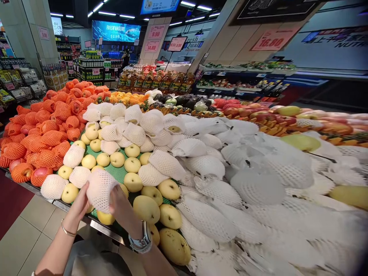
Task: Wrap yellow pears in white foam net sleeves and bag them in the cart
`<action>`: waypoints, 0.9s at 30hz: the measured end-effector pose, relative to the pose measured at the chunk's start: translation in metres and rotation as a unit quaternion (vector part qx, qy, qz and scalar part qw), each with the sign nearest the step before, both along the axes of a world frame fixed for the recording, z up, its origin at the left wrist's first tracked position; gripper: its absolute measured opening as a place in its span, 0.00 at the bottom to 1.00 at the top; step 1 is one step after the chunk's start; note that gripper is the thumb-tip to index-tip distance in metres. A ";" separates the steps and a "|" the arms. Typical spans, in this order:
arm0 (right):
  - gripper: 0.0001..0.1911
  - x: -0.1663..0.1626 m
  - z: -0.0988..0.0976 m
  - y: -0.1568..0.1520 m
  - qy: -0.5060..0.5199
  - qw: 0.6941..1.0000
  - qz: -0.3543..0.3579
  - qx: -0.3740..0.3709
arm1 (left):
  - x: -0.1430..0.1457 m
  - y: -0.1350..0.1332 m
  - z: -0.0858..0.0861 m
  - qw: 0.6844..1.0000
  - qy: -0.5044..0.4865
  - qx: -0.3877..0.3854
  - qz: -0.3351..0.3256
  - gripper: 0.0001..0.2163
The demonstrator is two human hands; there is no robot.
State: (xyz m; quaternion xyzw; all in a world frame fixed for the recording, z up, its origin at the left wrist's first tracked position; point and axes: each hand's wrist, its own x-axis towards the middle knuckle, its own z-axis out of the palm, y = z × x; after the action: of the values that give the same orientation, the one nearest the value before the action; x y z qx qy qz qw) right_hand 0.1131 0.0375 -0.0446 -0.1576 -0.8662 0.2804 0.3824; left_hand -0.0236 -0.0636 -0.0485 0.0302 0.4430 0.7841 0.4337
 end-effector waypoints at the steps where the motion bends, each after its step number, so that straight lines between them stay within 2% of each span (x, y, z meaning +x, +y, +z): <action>1: 0.13 -0.005 -0.001 -0.005 0.034 0.999 0.025 0.006 | -0.002 -0.001 0.002 1.000 -0.020 -0.005 0.004 0.21; 4: 0.23 -0.012 -0.004 -0.019 0.166 0.983 0.073 0.026 | -0.007 -0.004 0.008 0.998 -0.062 -0.014 0.028 0.24; 6: 0.25 -0.012 -0.006 -0.024 0.187 0.981 0.054 0.003 | -0.010 -0.005 0.012 0.997 -0.051 -0.017 0.049 0.24; 10: 0.30 -0.016 -0.009 -0.021 0.083 0.991 0.041 -0.100 | -0.007 0.000 0.010 0.999 -0.021 -0.004 0.043 0.22; 13: 0.25 -0.024 -0.013 -0.016 0.091 0.988 0.007 -0.123 | -0.004 0.015 0.005 0.999 -0.006 0.023 0.032 0.23; 16: 0.26 -0.032 -0.022 -0.012 0.132 0.978 -0.105 -0.126 | -0.008 0.041 0.005 0.996 0.089 0.031 -0.005 0.23; 18: 0.29 -0.035 -0.029 -0.007 0.113 0.976 -0.150 -0.112 | -0.015 0.062 0.007 0.986 0.159 0.020 -0.035 0.22; 22: 0.38 -0.034 -0.043 0.010 0.041 0.986 -0.133 -0.089 | -0.026 0.092 0.005 0.972 0.231 -0.009 -0.046 0.21; 25: 0.44 -0.024 -0.051 0.021 0.013 0.980 -0.168 -0.109 | -0.026 0.095 -0.002 0.955 0.288 -0.051 -0.039 0.27; 27: 0.42 -0.016 -0.053 0.025 0.001 0.977 -0.178 -0.116 | -0.025 0.090 -0.005 0.943 0.321 -0.080 -0.040 0.32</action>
State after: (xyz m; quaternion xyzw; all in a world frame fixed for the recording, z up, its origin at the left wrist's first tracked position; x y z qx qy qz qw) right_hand 0.0971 0.0622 -0.0977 -0.3526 -0.7852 0.3068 0.4062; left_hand -0.0485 0.0266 -0.0537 0.2635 0.6180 0.6769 0.3007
